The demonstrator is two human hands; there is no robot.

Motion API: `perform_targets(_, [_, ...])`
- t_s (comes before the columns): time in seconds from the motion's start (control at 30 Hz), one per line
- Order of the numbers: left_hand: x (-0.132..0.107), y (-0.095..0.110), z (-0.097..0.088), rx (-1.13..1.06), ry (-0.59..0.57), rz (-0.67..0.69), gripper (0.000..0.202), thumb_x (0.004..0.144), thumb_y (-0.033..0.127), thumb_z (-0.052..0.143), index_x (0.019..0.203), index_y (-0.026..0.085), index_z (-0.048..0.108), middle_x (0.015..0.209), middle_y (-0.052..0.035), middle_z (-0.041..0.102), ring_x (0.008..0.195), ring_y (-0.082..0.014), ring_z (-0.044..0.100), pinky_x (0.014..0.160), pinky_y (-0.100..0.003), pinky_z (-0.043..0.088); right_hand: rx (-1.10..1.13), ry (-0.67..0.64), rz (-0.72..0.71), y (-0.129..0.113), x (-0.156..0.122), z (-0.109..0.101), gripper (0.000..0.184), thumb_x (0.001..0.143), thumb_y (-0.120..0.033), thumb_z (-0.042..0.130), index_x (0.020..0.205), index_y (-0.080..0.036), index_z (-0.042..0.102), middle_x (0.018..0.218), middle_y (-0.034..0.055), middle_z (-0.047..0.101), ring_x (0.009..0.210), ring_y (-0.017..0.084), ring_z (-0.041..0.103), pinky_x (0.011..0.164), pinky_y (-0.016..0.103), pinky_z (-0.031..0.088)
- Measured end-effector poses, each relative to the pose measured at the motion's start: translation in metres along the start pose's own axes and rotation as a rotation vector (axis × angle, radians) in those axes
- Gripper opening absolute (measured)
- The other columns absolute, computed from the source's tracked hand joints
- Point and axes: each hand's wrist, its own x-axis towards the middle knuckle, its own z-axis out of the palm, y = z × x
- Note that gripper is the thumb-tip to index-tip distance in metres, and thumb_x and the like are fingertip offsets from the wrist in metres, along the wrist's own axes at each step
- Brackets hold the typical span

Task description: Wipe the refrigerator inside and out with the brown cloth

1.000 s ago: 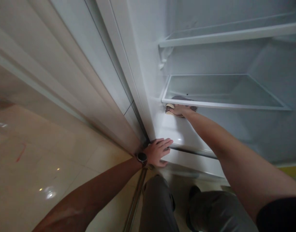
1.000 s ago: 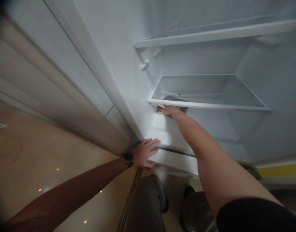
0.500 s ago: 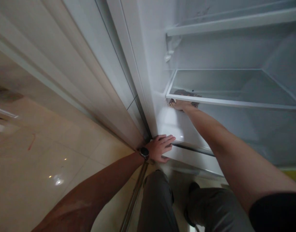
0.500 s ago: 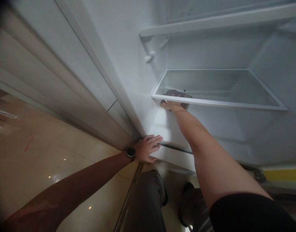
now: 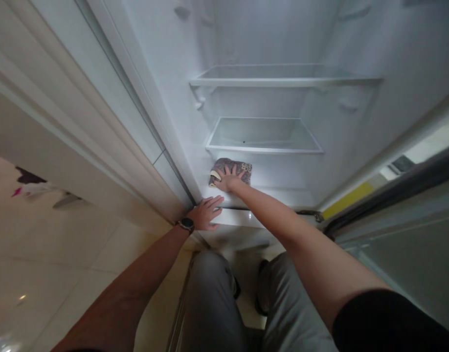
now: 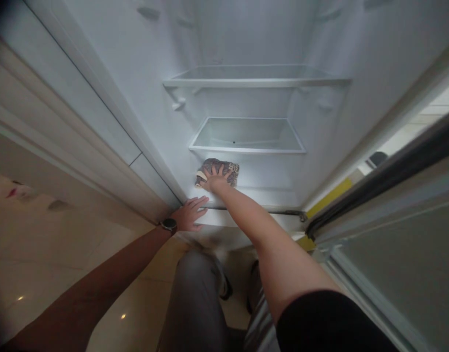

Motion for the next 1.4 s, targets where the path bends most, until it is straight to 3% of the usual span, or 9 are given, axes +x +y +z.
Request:
perform_targets(0.13, [-0.001,-0.003,-0.001,-0.006,0.020,0.003,0.059,0.082,0.050,0.077,0.126,0.012,0.073,0.165,-0.0275,0.042,0.154,-0.0414,0.040,0.123,-0.057,0.037,0.035,-0.004,-0.066,0.022,-0.030,0.000,0.078,0.098,-0.074,0.031,0.169,-0.046,0.017,0.181,-0.0015,-0.001,0.164,0.047,-0.013,0.119,0.087,-0.001])
perform_targets(0.27, [-0.002,-0.004,-0.003,-0.032,0.018,-0.018,0.055,0.085,0.048,0.073,0.128,0.013,0.073,0.165,-0.0255,0.042,0.155,-0.0408,0.040,0.123,-0.059,0.038,0.038,0.058,-0.057,0.062,-0.056,-0.001,0.075,0.098,-0.075,0.030,0.167,-0.049,0.021,0.181,-0.0038,0.007,0.166,0.044,-0.005,0.121,0.085,0.005])
perform_targets(0.53, [0.000,-0.005,-0.006,-0.090,0.018,-0.046,0.052,0.086,0.045,0.071,0.127,0.014,0.074,0.165,-0.0241,0.043,0.155,-0.0402,0.041,0.123,-0.058,0.039,0.038,0.187,0.244,0.163,-0.112,-0.010,0.072,0.099,-0.072,0.028,0.166,-0.046,0.028,0.180,-0.0017,0.013,0.164,0.045,0.007,0.122,0.083,0.014])
perform_targets(0.67, [0.003,-0.004,-0.006,-0.095,0.011,-0.037,0.053,0.087,0.046,0.070,0.128,0.013,0.073,0.166,-0.0249,0.042,0.156,-0.0401,0.039,0.124,-0.059,0.037,-0.016,0.256,0.382,0.184,-0.128,-0.009,0.073,0.100,-0.072,0.025,0.167,-0.045,0.026,0.180,0.0014,0.015,0.163,0.044,0.012,0.121,0.081,0.022])
perform_targets(0.87, [0.006,-0.001,-0.007,-0.101,0.034,-0.042,0.050,0.087,0.047,0.070,0.126,0.014,0.074,0.166,-0.0230,0.042,0.155,-0.0398,0.040,0.123,-0.059,0.038,-0.009,0.249,0.416,0.148,-0.114,-0.002,0.076,0.099,-0.069,0.031,0.169,-0.039,0.027,0.178,0.0101,0.018,0.160,0.056,0.012,0.116,0.088,0.015])
perform_targets(1.07, [0.005,0.000,-0.007,-0.093,0.032,-0.035,0.052,0.087,0.048,0.069,0.126,0.015,0.074,0.166,-0.0220,0.042,0.156,-0.0393,0.039,0.122,-0.058,0.038,-0.009,0.263,0.343,0.073,-0.090,0.010,0.081,0.099,-0.070,0.029,0.170,-0.032,0.026,0.178,0.0151,0.017,0.158,0.059,0.012,0.115,0.088,0.013])
perform_targets(1.23, [0.004,-0.001,-0.007,-0.126,0.023,-0.063,0.053,0.085,0.048,0.072,0.128,0.016,0.075,0.163,-0.0222,0.047,0.151,-0.0419,0.044,0.121,-0.060,0.039,-0.004,0.273,0.182,0.011,-0.080,0.021,0.084,0.097,-0.071,0.032,0.170,-0.031,0.026,0.178,0.0143,0.017,0.158,0.059,0.010,0.115,0.088,0.013])
perform_targets(1.3, [0.004,-0.002,-0.006,-0.143,0.026,-0.076,0.054,0.083,0.047,0.074,0.128,0.017,0.076,0.160,-0.0217,0.051,0.149,-0.0428,0.047,0.121,-0.060,0.039,-0.001,0.277,0.145,0.002,-0.080,0.022,0.083,0.097,-0.071,0.032,0.169,-0.031,0.027,0.178,0.0129,0.017,0.159,0.058,0.011,0.116,0.087,0.013])
perform_targets(1.4, [0.005,-0.002,-0.007,-0.142,0.023,-0.071,0.053,0.082,0.046,0.074,0.128,0.018,0.076,0.161,-0.0212,0.050,0.149,-0.0428,0.047,0.121,-0.060,0.040,0.014,0.286,0.085,0.007,-0.084,0.023,0.079,0.097,-0.070,0.033,0.168,-0.033,0.032,0.178,0.0110,0.018,0.159,0.058,0.012,0.117,0.086,0.016])
